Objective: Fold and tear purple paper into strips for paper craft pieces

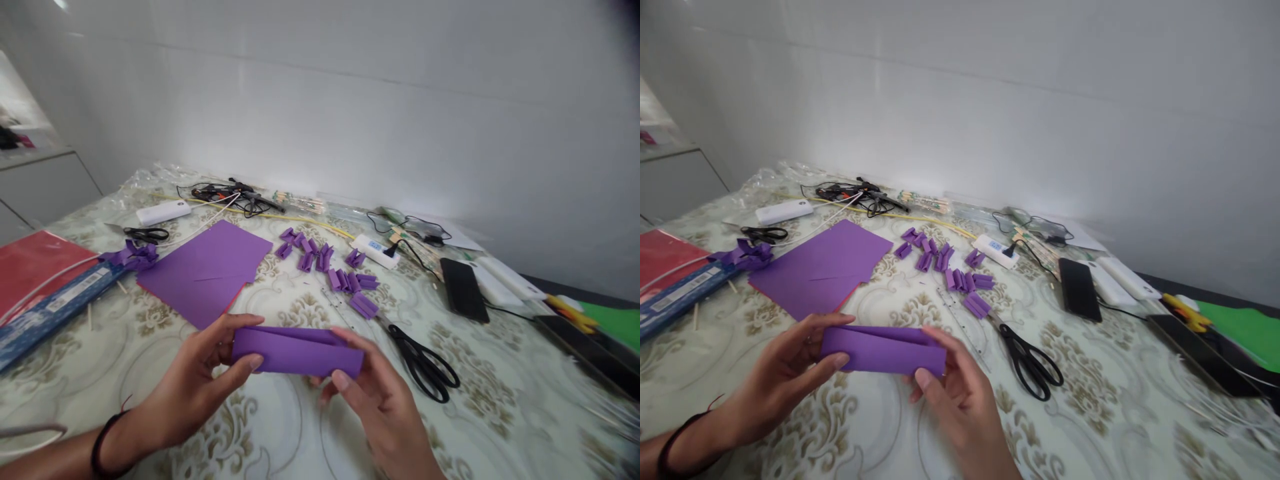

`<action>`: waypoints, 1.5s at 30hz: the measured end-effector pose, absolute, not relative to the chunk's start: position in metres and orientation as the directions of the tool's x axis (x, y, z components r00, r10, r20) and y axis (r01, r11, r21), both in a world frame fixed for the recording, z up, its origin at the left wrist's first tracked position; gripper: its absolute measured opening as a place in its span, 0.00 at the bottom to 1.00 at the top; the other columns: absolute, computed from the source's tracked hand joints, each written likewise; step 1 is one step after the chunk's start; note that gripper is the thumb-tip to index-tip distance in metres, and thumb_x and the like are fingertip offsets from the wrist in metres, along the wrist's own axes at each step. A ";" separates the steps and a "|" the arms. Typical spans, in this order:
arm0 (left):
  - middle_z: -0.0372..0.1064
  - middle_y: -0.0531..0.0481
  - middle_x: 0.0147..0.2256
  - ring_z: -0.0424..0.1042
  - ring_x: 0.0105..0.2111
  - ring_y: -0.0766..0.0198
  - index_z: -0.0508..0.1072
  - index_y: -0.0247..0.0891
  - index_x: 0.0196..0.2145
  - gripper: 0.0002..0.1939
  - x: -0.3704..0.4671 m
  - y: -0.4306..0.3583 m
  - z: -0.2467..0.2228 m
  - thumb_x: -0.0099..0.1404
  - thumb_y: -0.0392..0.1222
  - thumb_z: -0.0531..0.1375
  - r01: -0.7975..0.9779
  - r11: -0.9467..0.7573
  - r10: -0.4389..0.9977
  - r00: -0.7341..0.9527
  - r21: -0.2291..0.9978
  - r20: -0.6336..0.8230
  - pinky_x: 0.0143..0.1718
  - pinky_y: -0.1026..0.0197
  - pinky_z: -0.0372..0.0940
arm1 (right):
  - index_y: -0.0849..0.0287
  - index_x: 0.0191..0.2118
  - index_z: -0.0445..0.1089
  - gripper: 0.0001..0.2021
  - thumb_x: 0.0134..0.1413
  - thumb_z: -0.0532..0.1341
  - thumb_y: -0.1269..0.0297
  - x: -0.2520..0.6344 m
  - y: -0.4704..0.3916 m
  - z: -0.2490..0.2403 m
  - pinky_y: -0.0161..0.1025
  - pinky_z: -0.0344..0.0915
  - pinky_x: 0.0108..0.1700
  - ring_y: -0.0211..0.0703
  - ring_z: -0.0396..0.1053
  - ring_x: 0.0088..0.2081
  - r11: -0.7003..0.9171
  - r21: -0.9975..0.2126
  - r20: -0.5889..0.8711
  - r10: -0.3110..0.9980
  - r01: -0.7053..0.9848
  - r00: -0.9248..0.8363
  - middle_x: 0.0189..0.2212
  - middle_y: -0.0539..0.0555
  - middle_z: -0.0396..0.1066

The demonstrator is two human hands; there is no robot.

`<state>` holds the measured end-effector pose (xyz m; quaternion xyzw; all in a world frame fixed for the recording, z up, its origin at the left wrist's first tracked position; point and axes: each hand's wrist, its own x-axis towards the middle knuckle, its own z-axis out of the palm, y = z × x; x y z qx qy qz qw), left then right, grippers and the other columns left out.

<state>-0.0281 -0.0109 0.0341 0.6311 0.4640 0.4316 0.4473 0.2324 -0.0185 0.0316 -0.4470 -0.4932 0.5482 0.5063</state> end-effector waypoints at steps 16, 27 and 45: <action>0.78 0.51 0.37 0.77 0.32 0.64 0.76 0.44 0.45 0.07 -0.021 -0.016 0.041 0.71 0.45 0.65 0.385 -0.321 0.939 0.247 0.865 0.238 0.32 0.67 0.73 | 0.61 0.32 0.77 0.19 0.48 0.78 0.50 0.214 -0.024 0.028 0.32 0.72 0.22 0.39 0.69 0.24 -0.301 -0.874 -0.246 0.951 -0.381 -0.187 0.23 0.53 0.75; 0.85 0.51 0.47 0.85 0.41 0.59 0.81 0.49 0.54 0.13 -0.020 -0.012 0.044 0.74 0.44 0.64 0.402 -0.352 0.903 0.382 0.845 0.194 0.44 0.63 0.78 | 0.60 0.38 0.79 0.16 0.57 0.74 0.51 0.221 -0.022 0.020 0.36 0.75 0.29 0.39 0.73 0.24 -0.237 -0.938 -0.193 0.963 -0.253 -0.187 0.28 0.52 0.77; 0.83 0.51 0.51 0.84 0.48 0.55 0.81 0.51 0.56 0.15 -0.023 -0.008 0.047 0.73 0.44 0.63 0.415 -0.369 0.880 0.444 0.831 0.169 0.49 0.60 0.78 | 0.60 0.34 0.75 0.20 0.62 0.68 0.45 0.226 -0.015 0.028 0.34 0.68 0.29 0.37 0.74 0.23 -0.195 -0.980 -0.185 0.968 -0.046 -0.167 0.28 0.47 0.70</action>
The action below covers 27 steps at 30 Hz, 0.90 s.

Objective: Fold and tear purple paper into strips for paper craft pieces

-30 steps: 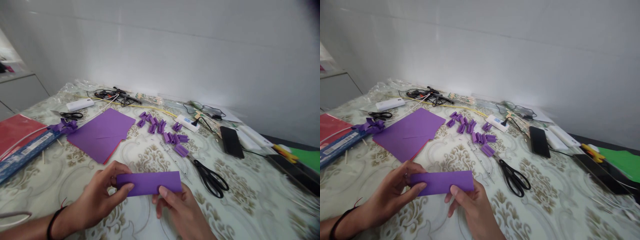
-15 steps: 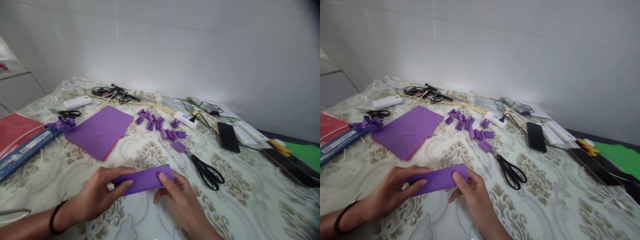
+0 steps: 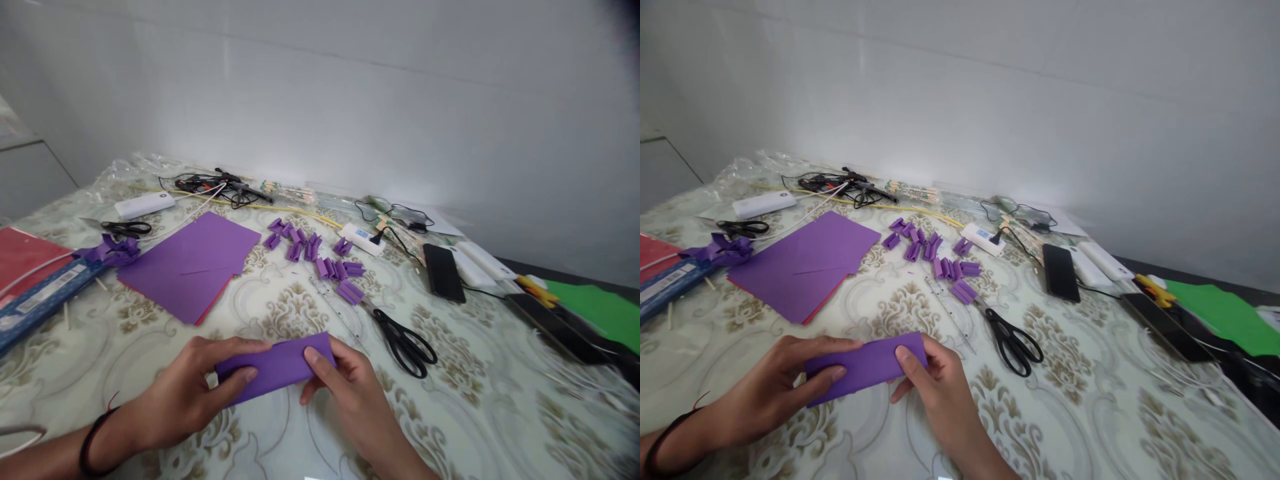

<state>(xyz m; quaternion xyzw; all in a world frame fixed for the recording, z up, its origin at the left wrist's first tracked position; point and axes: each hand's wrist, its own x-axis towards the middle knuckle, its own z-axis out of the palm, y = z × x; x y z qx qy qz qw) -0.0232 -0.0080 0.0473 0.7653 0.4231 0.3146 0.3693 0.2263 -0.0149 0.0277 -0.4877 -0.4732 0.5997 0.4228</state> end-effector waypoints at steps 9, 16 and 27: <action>0.82 0.52 0.53 0.84 0.49 0.55 0.79 0.49 0.59 0.17 -0.020 -0.008 0.055 0.75 0.43 0.61 0.386 -0.311 0.862 0.499 0.868 0.087 0.50 0.59 0.77 | 0.60 0.33 0.74 0.19 0.62 0.68 0.46 0.221 -0.017 0.033 0.34 0.71 0.30 0.37 0.74 0.23 -0.175 -0.984 -0.168 0.968 -0.022 -0.186 0.26 0.46 0.69; 0.83 0.53 0.51 0.84 0.48 0.56 0.81 0.51 0.56 0.17 -0.018 -0.007 0.055 0.74 0.41 0.61 0.369 -0.315 0.868 0.485 0.875 0.108 0.53 0.59 0.76 | 0.59 0.32 0.74 0.19 0.61 0.69 0.47 0.222 -0.019 0.030 0.35 0.72 0.29 0.38 0.73 0.24 -0.154 -0.987 -0.143 0.975 -0.050 -0.172 0.25 0.47 0.67; 0.81 0.51 0.54 0.82 0.51 0.55 0.80 0.51 0.59 0.17 -0.022 -0.007 0.049 0.75 0.45 0.62 0.357 -0.251 0.877 0.478 0.900 0.054 0.53 0.59 0.76 | 0.59 0.33 0.76 0.17 0.63 0.69 0.49 0.225 -0.019 0.029 0.33 0.70 0.28 0.37 0.73 0.23 -0.142 -0.987 -0.130 0.979 -0.069 -0.154 0.25 0.47 0.70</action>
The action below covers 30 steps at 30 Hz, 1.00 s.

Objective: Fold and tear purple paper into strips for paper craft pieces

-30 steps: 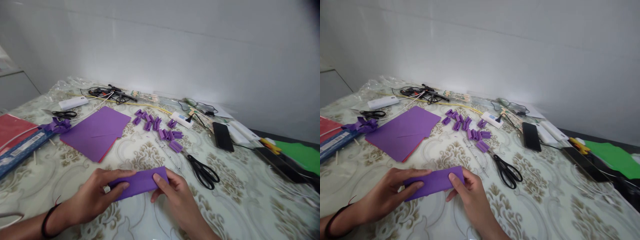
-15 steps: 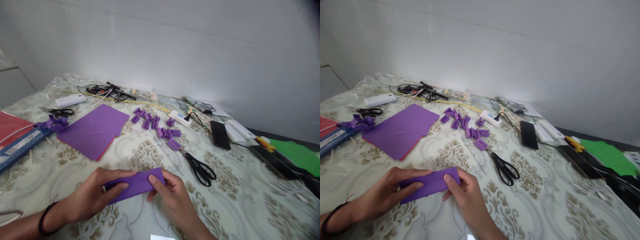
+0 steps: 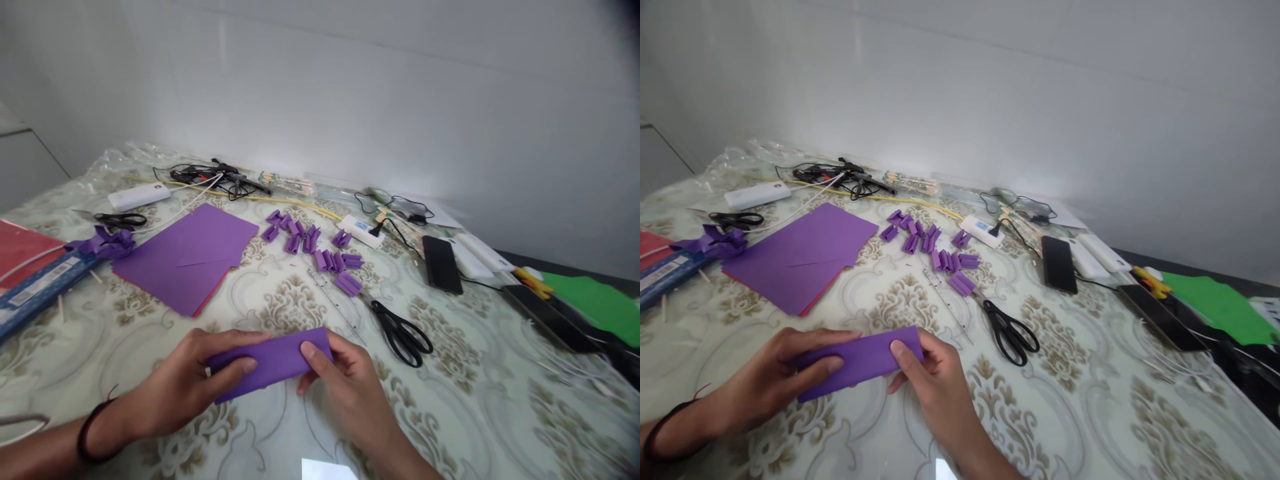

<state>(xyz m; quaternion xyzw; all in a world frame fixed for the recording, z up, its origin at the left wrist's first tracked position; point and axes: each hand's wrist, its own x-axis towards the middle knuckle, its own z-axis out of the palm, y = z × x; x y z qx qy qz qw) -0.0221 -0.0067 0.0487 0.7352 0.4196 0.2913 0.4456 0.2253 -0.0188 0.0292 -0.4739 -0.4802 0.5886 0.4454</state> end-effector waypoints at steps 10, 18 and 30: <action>0.84 0.51 0.49 0.83 0.44 0.58 0.80 0.49 0.58 0.17 -0.022 -0.008 0.051 0.74 0.45 0.62 0.344 -0.234 0.893 0.445 0.909 0.062 0.49 0.61 0.76 | 0.58 0.35 0.77 0.16 0.64 0.68 0.49 0.226 -0.020 0.023 0.34 0.70 0.28 0.38 0.74 0.22 -0.129 -0.990 -0.123 0.989 -0.066 -0.086 0.24 0.48 0.72; 0.84 0.50 0.47 0.82 0.40 0.59 0.79 0.44 0.60 0.18 -0.021 -0.006 0.047 0.75 0.45 0.61 0.345 -0.159 0.892 0.451 0.925 -0.015 0.44 0.63 0.75 | 0.58 0.36 0.78 0.16 0.64 0.68 0.48 0.227 -0.022 0.020 0.35 0.72 0.28 0.40 0.74 0.23 -0.129 -0.991 -0.126 0.990 -0.037 -0.066 0.25 0.48 0.74; 0.84 0.48 0.47 0.81 0.42 0.60 0.80 0.43 0.58 0.17 -0.023 -0.006 0.050 0.76 0.46 0.60 0.326 -0.148 0.889 0.457 0.934 -0.019 0.45 0.63 0.73 | 0.57 0.34 0.78 0.15 0.63 0.69 0.49 0.227 -0.025 0.018 0.34 0.72 0.28 0.39 0.73 0.23 -0.107 -0.993 -0.105 0.993 -0.051 -0.046 0.24 0.48 0.74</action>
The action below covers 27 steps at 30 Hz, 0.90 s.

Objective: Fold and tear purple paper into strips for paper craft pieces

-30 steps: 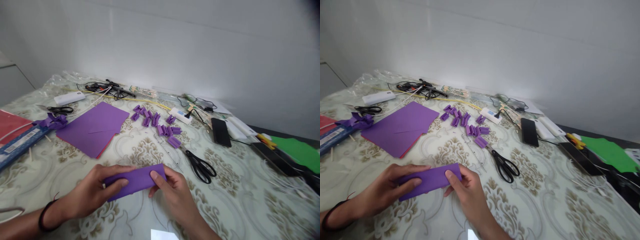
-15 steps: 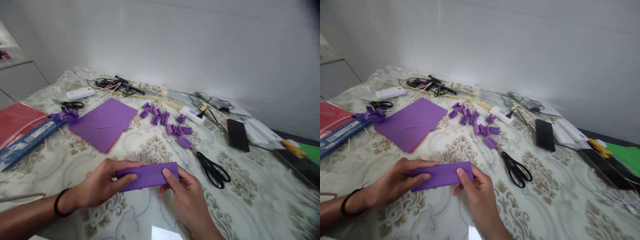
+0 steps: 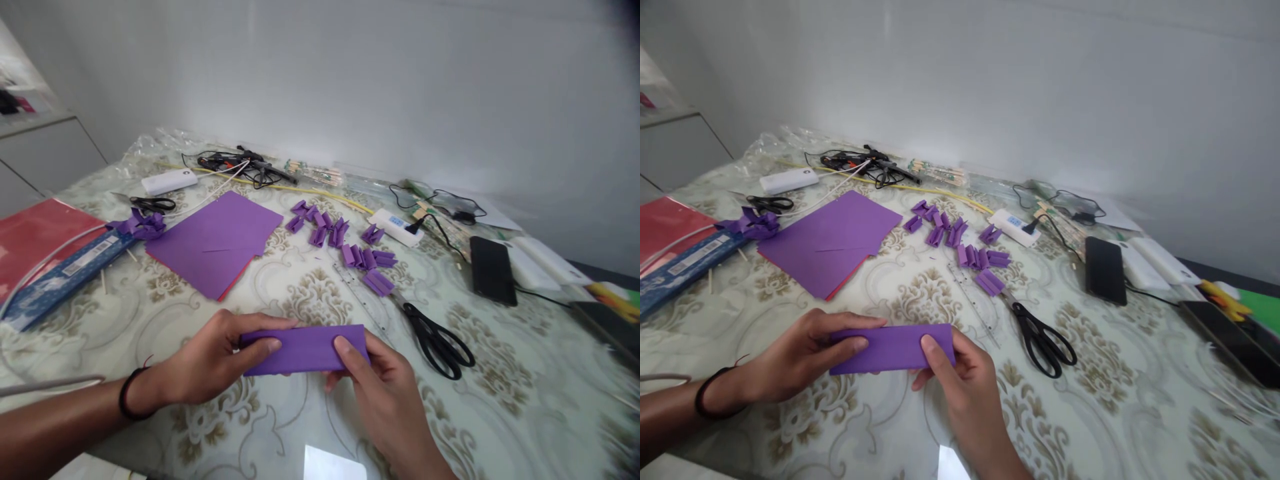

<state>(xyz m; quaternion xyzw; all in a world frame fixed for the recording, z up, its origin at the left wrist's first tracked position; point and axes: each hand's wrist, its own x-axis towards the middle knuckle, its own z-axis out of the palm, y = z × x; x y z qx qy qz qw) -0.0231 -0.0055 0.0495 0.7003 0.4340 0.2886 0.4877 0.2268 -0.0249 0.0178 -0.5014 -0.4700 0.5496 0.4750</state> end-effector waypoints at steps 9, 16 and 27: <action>0.84 0.52 0.43 0.78 0.37 0.64 0.79 0.48 0.59 0.17 -0.023 -0.003 0.048 0.77 0.45 0.59 0.296 -0.134 0.881 0.472 0.946 -0.023 0.38 0.66 0.70 | 0.57 0.33 0.77 0.16 0.64 0.68 0.50 0.228 -0.023 0.019 0.34 0.71 0.28 0.39 0.74 0.22 -0.097 -0.995 -0.095 0.992 -0.028 -0.078 0.23 0.48 0.73; 0.83 0.51 0.43 0.79 0.38 0.62 0.81 0.46 0.56 0.15 -0.024 -0.004 0.051 0.77 0.44 0.59 0.302 -0.145 0.874 0.486 0.942 -0.021 0.39 0.65 0.70 | 0.57 0.34 0.77 0.16 0.65 0.68 0.50 0.228 -0.021 0.020 0.33 0.71 0.29 0.39 0.76 0.23 -0.140 -0.990 -0.135 0.980 -0.024 -0.147 0.22 0.48 0.75; 0.86 0.48 0.44 0.83 0.35 0.61 0.83 0.44 0.55 0.14 -0.024 -0.001 0.046 0.75 0.41 0.62 0.369 -0.300 0.877 0.470 0.880 0.102 0.40 0.65 0.74 | 0.58 0.33 0.75 0.18 0.64 0.68 0.48 0.226 -0.022 0.021 0.35 0.69 0.30 0.40 0.75 0.23 -0.156 -0.987 -0.158 0.974 0.029 -0.163 0.21 0.47 0.72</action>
